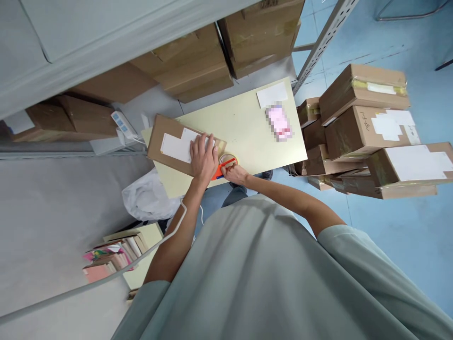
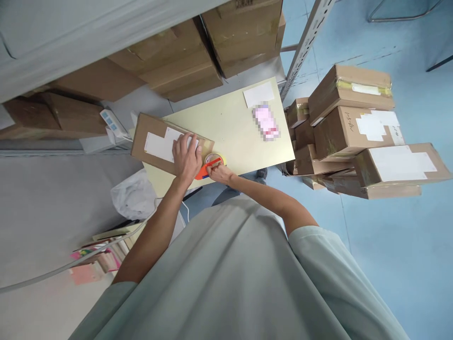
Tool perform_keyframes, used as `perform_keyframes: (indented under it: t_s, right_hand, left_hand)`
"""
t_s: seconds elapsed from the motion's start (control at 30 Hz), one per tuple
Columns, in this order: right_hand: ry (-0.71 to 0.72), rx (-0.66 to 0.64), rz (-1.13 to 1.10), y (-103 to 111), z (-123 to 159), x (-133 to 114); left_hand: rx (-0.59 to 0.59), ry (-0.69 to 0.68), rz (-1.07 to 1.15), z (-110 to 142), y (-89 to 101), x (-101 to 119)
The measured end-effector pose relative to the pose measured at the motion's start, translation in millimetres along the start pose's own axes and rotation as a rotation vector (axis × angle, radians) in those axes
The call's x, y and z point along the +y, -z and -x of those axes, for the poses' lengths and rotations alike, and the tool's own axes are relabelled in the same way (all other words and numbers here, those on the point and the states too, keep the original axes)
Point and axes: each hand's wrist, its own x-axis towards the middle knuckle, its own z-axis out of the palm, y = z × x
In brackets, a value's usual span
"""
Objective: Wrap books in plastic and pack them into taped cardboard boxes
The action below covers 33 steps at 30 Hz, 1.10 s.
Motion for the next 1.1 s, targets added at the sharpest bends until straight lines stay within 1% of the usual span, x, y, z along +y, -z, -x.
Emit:
perform_keyframes:
  t_s: [0.07, 0.17, 0.27, 0.37, 0.5, 0.57, 0.63, 0.7, 0.83, 0.9, 0.97, 1.03, 1.1]
  right_hand:
    - [0.015, -0.002, -0.016, -1.1, -2.6, -10.7]
    - [0.02, -0.016, -0.03, -0.4, -1.9, -20.7]
    - [0.012, -0.03, -0.023, 0.0, 8.2, -14.9]
    - [0.015, -0.044, -0.015, -1.0, 26.4, 3.7]
    - [0.057, -0.095, 0.008, -0.3, 50.0, 27.3]
    - [0.048, -0.131, 0.025, 2.2, 59.9, 38.2]
    - [0.009, -0.16, 0.057, 6.5, 71.3, 53.8]
    - [-0.049, -0.177, 0.108, 13.0, 85.2, 77.3]
    - [-0.191, -0.168, 0.163, 32.1, 110.6, 137.2]
    - [-0.252, -0.14, 0.183, 41.3, 113.5, 161.2]
    - [-0.265, -0.104, 0.19, 47.6, 107.2, 174.9]
    - [-0.252, -0.069, 0.183, 50.8, 94.4, 178.5]
    - [-0.228, -0.037, 0.177, 52.1, 79.8, 176.5]
  left_hand:
    - [0.0, -0.028, -0.018, 8.4, -1.0, -1.5]
    - [0.037, -0.074, -0.015, 17.6, -7.6, -7.4]
    - [0.038, -0.113, 0.018, 23.6, -15.9, -11.8]
    - [0.044, -0.105, 0.057, 25.1, -22.2, -8.5]
    - [0.057, -0.069, 0.088, 22.2, -27.5, 2.8]
    - [0.058, -0.073, 0.096, 21.4, -29.0, 6.3]
    - [0.071, -0.082, 0.098, 21.8, -30.2, 7.3]
    - [0.09, -0.095, 0.097, 22.7, -31.2, 6.3]
    - [0.099, -0.121, 0.098, 23.6, -32.3, 3.6]
    - [0.089, -0.126, 0.102, 23.8, -32.3, 3.5]
    - [0.08, -0.127, 0.105, 24.9, -32.3, 4.6]
    - [0.071, -0.135, 0.104, 27.5, -32.6, 6.6]
    - [0.057, -0.154, 0.099, 31.3, -33.6, 8.6]
